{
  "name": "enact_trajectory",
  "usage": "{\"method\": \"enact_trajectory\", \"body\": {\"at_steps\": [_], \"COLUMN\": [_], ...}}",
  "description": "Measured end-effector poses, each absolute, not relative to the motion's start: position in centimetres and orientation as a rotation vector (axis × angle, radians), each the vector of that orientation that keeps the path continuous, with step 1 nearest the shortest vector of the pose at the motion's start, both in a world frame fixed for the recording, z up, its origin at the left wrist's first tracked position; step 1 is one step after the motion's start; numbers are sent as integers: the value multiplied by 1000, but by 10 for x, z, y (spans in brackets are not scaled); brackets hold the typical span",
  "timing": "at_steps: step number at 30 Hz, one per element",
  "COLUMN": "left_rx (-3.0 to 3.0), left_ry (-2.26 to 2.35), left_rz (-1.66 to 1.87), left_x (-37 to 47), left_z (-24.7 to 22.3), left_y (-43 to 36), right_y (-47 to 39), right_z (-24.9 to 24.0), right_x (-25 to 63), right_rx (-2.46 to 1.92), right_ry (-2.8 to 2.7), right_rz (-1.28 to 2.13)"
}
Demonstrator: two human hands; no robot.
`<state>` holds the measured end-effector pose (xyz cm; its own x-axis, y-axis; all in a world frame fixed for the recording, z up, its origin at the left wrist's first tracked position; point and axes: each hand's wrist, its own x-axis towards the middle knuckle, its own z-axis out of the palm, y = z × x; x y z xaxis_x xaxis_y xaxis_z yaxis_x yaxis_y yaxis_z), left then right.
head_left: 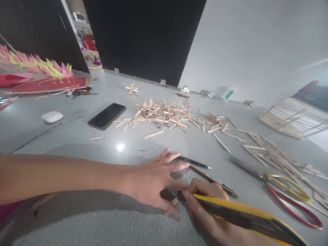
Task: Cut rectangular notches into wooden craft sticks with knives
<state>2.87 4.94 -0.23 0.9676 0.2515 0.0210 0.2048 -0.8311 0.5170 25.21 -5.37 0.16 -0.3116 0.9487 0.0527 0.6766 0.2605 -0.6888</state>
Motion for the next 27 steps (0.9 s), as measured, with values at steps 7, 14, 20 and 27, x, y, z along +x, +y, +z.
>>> {"method": "enact_trajectory", "body": {"at_steps": [7, 14, 20, 27], "left_rx": [2542, 2475, 2419, 2390], "left_ry": [291, 319, 365, 383], "left_rz": [121, 31, -21, -44], "left_x": [30, 28, 28, 30], "left_z": [1, 12, 15, 16], "left_y": [49, 48, 48, 48], "right_y": [-56, -60, -61, -59], "right_z": [2, -4, -10, -9], "right_x": [249, 244, 243, 247], "right_rx": [-1450, -1368, -1324, -1254], "right_ry": [-2110, -2151, -2181, -2194], "right_rz": [838, 758, 692, 721]}}
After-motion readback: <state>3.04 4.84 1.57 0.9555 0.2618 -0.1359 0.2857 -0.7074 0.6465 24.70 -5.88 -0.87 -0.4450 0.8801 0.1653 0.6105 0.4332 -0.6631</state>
